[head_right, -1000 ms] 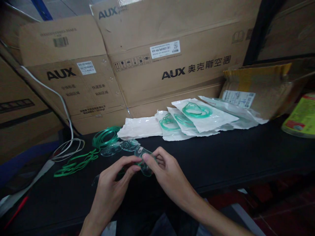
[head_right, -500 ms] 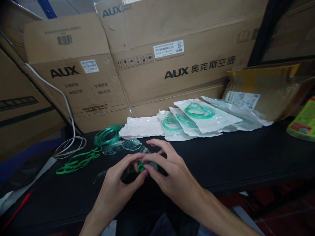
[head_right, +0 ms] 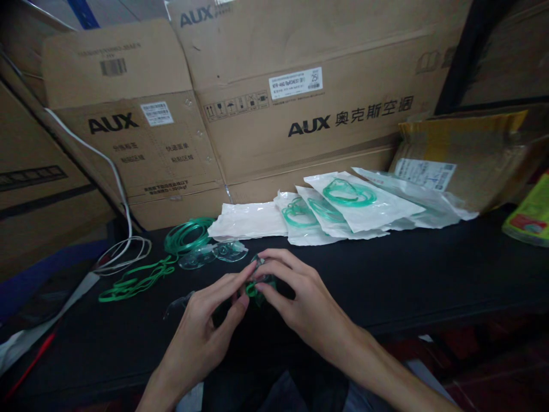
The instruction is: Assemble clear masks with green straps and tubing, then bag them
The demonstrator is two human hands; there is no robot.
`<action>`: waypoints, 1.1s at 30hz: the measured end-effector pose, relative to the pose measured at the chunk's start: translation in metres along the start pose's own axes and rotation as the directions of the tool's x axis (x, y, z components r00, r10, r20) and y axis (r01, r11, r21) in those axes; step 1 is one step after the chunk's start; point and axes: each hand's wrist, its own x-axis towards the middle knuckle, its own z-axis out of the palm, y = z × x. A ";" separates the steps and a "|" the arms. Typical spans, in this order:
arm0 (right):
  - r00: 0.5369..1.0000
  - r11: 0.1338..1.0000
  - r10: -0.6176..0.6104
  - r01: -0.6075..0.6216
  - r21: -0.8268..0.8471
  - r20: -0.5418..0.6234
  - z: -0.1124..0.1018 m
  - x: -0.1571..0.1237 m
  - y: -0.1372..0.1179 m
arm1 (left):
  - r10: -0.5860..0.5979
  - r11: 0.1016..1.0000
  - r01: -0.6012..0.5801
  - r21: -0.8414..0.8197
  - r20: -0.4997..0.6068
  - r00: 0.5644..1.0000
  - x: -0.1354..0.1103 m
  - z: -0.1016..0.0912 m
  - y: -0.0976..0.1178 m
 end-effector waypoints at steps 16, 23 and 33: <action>0.999 1.000 -0.004 0.003 0.016 0.035 0.002 -0.004 0.005 | -0.057 0.997 0.055 -0.048 -0.039 0.998 0.000 0.005 -0.017; 1.000 0.998 -0.011 0.010 0.069 0.007 0.005 -0.004 0.002 | -0.032 0.999 0.034 0.037 -0.072 0.997 0.004 0.005 -0.007; 0.998 0.997 -0.015 0.020 -0.080 0.062 -0.008 -0.001 -0.004 | 0.006 0.986 0.015 0.167 -0.121 0.993 0.004 0.007 -0.006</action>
